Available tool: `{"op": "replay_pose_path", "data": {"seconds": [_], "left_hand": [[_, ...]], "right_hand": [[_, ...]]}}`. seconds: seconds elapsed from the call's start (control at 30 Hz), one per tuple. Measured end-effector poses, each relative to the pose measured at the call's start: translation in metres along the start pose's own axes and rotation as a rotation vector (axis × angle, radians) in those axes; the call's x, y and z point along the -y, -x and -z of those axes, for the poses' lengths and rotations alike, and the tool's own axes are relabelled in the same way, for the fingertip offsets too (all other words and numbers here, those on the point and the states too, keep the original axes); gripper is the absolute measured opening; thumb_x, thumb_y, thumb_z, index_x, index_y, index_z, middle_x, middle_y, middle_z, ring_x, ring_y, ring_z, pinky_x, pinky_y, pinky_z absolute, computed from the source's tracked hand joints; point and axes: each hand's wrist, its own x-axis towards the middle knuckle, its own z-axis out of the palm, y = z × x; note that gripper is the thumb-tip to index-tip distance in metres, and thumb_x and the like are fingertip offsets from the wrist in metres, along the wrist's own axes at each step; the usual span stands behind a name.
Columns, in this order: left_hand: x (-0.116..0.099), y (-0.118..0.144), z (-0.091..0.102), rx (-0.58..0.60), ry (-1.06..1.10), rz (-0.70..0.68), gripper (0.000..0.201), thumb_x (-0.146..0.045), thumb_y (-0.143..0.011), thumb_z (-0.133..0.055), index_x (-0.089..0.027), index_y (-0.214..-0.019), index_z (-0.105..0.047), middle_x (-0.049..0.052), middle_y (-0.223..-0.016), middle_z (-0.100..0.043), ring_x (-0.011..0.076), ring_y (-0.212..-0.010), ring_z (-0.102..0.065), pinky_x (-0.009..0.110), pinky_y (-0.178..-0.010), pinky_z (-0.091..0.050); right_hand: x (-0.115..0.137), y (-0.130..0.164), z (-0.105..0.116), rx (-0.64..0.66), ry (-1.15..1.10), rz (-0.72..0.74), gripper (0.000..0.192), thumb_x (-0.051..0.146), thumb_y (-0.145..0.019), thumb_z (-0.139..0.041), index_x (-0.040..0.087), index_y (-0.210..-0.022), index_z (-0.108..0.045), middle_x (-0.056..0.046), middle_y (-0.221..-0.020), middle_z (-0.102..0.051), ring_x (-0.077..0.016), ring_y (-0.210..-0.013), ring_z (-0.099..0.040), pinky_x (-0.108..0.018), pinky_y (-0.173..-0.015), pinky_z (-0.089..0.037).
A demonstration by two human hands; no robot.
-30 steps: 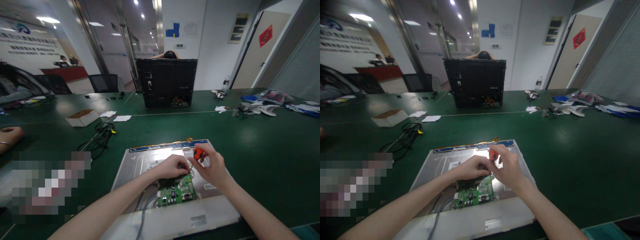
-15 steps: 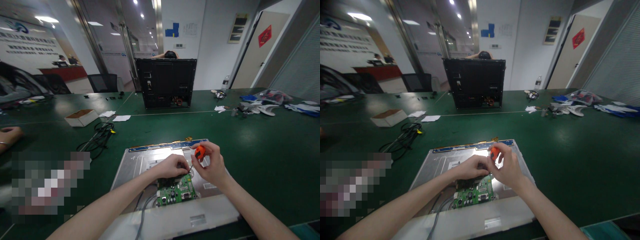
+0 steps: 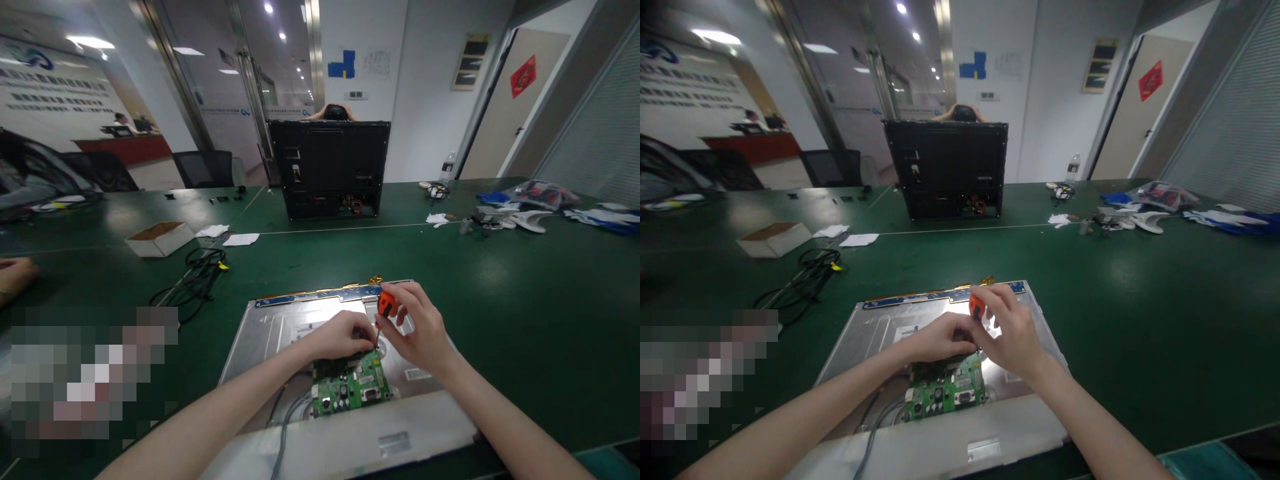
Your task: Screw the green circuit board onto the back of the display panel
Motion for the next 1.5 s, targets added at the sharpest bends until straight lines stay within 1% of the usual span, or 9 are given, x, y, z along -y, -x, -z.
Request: {"op": "replay_pose_path", "data": {"seconds": [0.17,0.3,0.57,0.7,0.83,0.97,1.13,1.3,1.5], "left_hand": [[-0.0016,0.0001,0.0006,0.008,0.007,-0.022,0.006,-0.013,-0.076,-0.068,-0.015,-0.08,-0.072,0.0,-0.075,-0.068,0.0154,-0.071,-0.059,0.022,-0.066,-0.044],[-0.0019,0.0004,0.0005,0.006,0.028,-0.026,0.005,-0.012,-0.076,-0.068,-0.014,-0.079,-0.071,-0.001,-0.073,-0.067,0.0149,-0.07,-0.058,0.022,-0.066,-0.044],[-0.0007,0.0002,0.0009,-0.001,0.017,-0.027,0.008,-0.01,-0.075,-0.069,-0.014,-0.081,-0.072,0.001,-0.077,-0.068,0.0161,-0.072,-0.06,0.023,-0.068,-0.045],[0.0003,-0.0005,0.0003,-0.003,0.03,-0.019,0.008,-0.009,-0.074,-0.069,-0.013,-0.079,-0.072,0.001,-0.075,-0.067,0.015,-0.069,-0.059,0.022,-0.065,-0.044],[-0.0009,-0.0004,0.0002,-0.006,0.023,-0.008,0.007,-0.009,-0.074,-0.069,-0.014,-0.079,-0.072,0.0,-0.072,-0.066,0.0138,-0.067,-0.057,0.021,-0.063,-0.042],[-0.0032,-0.0001,0.0008,0.012,0.02,-0.006,0.008,-0.008,-0.075,-0.068,-0.013,-0.079,-0.072,0.0,-0.074,-0.067,0.0151,-0.07,-0.059,0.022,-0.067,-0.044],[-0.0031,0.0001,0.0011,0.029,0.041,-0.026,0.01,-0.007,-0.076,-0.066,-0.013,-0.081,-0.072,0.002,-0.079,-0.07,0.0168,-0.075,-0.062,0.023,-0.072,-0.047],[-0.0005,-0.0003,0.0007,0.004,0.013,-0.03,0.01,-0.008,-0.075,-0.069,-0.014,-0.082,-0.073,0.002,-0.079,-0.07,0.0166,-0.074,-0.062,0.023,-0.071,-0.046],[-0.0012,-0.0003,0.0011,-0.012,0.009,-0.038,0.008,-0.008,-0.074,-0.071,-0.014,-0.079,-0.073,0.0,-0.076,-0.068,0.0151,-0.071,-0.06,0.022,-0.067,-0.044]], "right_hand": [[0.0019,-0.0007,0.0005,-0.003,-0.005,0.017,0.052,0.015,-0.089,-0.055,0.026,-0.138,-0.044,-0.005,-0.097,-0.059,-0.0111,-0.059,-0.056,-0.022,-0.045,-0.05],[0.0025,-0.002,0.0007,-0.013,-0.01,0.033,0.053,0.013,-0.087,-0.054,0.024,-0.137,-0.043,-0.003,-0.09,-0.06,-0.012,-0.059,-0.056,-0.022,-0.046,-0.05],[-0.0028,0.0,-0.0013,-0.036,-0.024,0.05,0.05,0.015,-0.087,-0.064,0.026,-0.132,-0.046,-0.003,-0.094,-0.059,-0.0108,-0.06,-0.055,-0.02,-0.045,-0.048],[-0.0048,0.0012,-0.0017,-0.038,-0.015,0.038,0.05,0.015,-0.087,-0.065,0.028,-0.133,-0.048,-0.003,-0.094,-0.058,-0.01,-0.058,-0.054,-0.02,-0.046,-0.049],[-0.0017,-0.0011,-0.0004,-0.025,0.025,0.059,0.05,0.015,-0.089,-0.062,0.029,-0.135,-0.048,-0.002,-0.091,-0.061,-0.0098,-0.058,-0.055,-0.02,-0.048,-0.05],[0.0015,-0.0015,-0.0001,-0.03,0.029,0.041,0.05,0.014,-0.089,-0.058,0.025,-0.136,-0.046,-0.002,-0.088,-0.063,-0.0097,-0.056,-0.056,-0.02,-0.046,-0.048],[0.0,0.0025,-0.0008,-0.037,0.055,0.008,0.048,0.017,-0.088,-0.056,0.022,-0.134,-0.045,-0.003,-0.089,-0.065,-0.0094,-0.05,-0.055,-0.022,-0.046,-0.05],[-0.0018,0.0016,-0.0012,-0.038,0.024,0.035,0.045,0.018,-0.088,-0.061,0.024,-0.13,-0.045,0.0,-0.083,-0.063,-0.01,-0.054,-0.055,-0.02,-0.046,-0.05],[-0.0019,-0.0005,-0.0004,-0.041,0.006,0.05,0.045,0.018,-0.089,-0.063,0.028,-0.131,-0.05,-0.003,-0.095,-0.059,-0.0098,-0.06,-0.056,-0.019,-0.046,-0.05]]}}
